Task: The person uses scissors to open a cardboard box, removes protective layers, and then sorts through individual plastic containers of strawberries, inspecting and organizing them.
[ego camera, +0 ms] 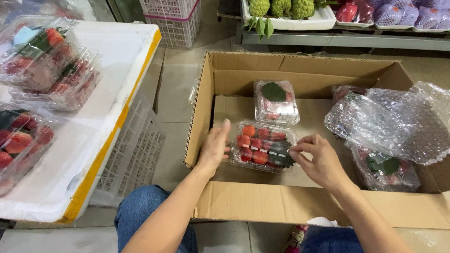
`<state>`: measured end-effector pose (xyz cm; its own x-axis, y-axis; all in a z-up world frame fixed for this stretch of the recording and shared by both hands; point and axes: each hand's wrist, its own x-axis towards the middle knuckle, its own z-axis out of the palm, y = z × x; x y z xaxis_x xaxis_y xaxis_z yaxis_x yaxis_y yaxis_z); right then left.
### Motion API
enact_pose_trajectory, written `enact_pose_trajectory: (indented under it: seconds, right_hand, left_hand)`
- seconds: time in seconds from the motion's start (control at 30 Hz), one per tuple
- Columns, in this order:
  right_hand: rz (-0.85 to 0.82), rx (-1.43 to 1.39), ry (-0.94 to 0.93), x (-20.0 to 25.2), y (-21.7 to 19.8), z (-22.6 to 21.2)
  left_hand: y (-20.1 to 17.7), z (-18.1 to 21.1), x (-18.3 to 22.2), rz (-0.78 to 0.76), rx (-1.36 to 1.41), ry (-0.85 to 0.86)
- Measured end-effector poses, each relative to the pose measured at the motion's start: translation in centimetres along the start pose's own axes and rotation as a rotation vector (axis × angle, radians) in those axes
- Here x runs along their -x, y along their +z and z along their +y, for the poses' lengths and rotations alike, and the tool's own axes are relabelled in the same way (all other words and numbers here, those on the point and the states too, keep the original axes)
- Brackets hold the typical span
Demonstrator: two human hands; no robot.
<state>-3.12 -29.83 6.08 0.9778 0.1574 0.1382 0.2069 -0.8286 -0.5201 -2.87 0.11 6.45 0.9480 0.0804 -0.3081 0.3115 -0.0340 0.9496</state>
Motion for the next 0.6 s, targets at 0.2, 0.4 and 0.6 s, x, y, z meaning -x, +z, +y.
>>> enact_pose_trajectory:
  seconds: [0.2, 0.4, 0.6]
  right_hand:
    - [-0.131, -0.136, 0.233, 1.0, 1.1, 1.4]
    - [-0.159, -0.641, 0.451, 1.5, 0.2, -1.4]
    - [-0.122, -0.589, 0.51, 0.9, 2.8, 2.8]
  left_hand:
    - [-0.1, -7.8, -4.5, -0.024, -0.606, 0.093]
    - [-0.1, -9.5, -5.2, -0.042, -0.275, 0.025]
    - [0.1, -7.2, -3.9, -0.072, -0.165, -0.051]
